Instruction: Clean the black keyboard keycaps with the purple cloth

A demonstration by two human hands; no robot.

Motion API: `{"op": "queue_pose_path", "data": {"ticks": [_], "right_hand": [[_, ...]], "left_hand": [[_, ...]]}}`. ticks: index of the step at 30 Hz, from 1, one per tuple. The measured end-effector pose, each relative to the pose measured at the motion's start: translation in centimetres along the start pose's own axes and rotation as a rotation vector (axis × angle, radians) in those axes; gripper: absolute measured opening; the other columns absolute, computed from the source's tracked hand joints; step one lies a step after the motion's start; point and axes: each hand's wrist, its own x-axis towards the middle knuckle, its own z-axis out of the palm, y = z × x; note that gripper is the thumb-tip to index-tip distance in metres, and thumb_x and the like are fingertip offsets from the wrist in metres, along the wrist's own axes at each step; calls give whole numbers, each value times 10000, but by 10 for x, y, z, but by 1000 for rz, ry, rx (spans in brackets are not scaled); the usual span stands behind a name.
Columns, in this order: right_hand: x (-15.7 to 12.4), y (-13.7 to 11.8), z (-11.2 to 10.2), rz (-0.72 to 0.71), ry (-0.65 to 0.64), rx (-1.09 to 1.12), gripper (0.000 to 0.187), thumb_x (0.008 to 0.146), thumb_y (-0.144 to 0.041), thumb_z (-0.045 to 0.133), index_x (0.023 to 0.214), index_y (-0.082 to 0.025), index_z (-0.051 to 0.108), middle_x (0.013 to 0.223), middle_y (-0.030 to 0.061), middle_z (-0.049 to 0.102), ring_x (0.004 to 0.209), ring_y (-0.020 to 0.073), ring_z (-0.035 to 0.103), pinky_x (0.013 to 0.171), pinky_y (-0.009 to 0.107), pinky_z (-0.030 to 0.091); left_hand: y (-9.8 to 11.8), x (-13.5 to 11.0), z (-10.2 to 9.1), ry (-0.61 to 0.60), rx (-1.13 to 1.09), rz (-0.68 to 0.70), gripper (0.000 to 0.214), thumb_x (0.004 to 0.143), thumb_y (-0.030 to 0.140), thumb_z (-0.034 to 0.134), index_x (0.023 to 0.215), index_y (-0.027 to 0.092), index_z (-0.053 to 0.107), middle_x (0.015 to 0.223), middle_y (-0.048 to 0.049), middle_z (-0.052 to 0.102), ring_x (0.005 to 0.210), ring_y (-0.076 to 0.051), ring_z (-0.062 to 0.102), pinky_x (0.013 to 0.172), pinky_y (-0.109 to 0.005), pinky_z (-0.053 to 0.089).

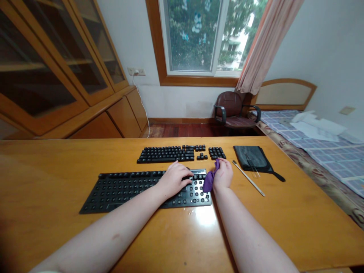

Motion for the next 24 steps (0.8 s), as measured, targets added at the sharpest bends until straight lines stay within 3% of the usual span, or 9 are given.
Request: {"op": "queue_pose_path", "data": {"ticks": [9, 16, 19, 24], "right_hand": [[1, 2, 1, 4, -9, 3, 202, 682, -265, 497, 773, -142, 628, 593, -15, 546, 464, 110, 453, 421, 234, 346], [-2, -6, 2, 10, 14, -33, 202, 668, -266, 493, 743, -136, 628, 580, -6, 555, 493, 123, 476, 463, 249, 365], [-2, -5, 2, 16, 0, -22, 199, 675, -265, 494, 760, -140, 624, 553, -17, 534, 457, 115, 456, 427, 240, 350], [2, 5, 2, 41, -18, 43, 194, 682, -273, 505, 789, -155, 615, 550, -26, 530, 426, 108, 446, 391, 229, 341]], "left_hand": [[-2, 1, 2, 42, -14, -61, 214, 733, 385, 681, 868, 224, 645, 844, 2, 662, 903, -184, 555, 1056, -450, 255], [1, -2, 0, 41, -14, -3, 215, 784, 234, 606, 998, 223, 620, 980, -23, 648, 995, -194, 535, 1081, -451, 228], [2, -2, -1, 19, -37, 39, 194, 799, 215, 574, 983, 219, 638, 963, -33, 646, 983, -192, 535, 1038, -410, 301], [2, -1, 0, -10, -51, 27, 161, 802, 309, 600, 937, 265, 676, 935, -25, 633, 980, -198, 525, 1036, -438, 287]]}}
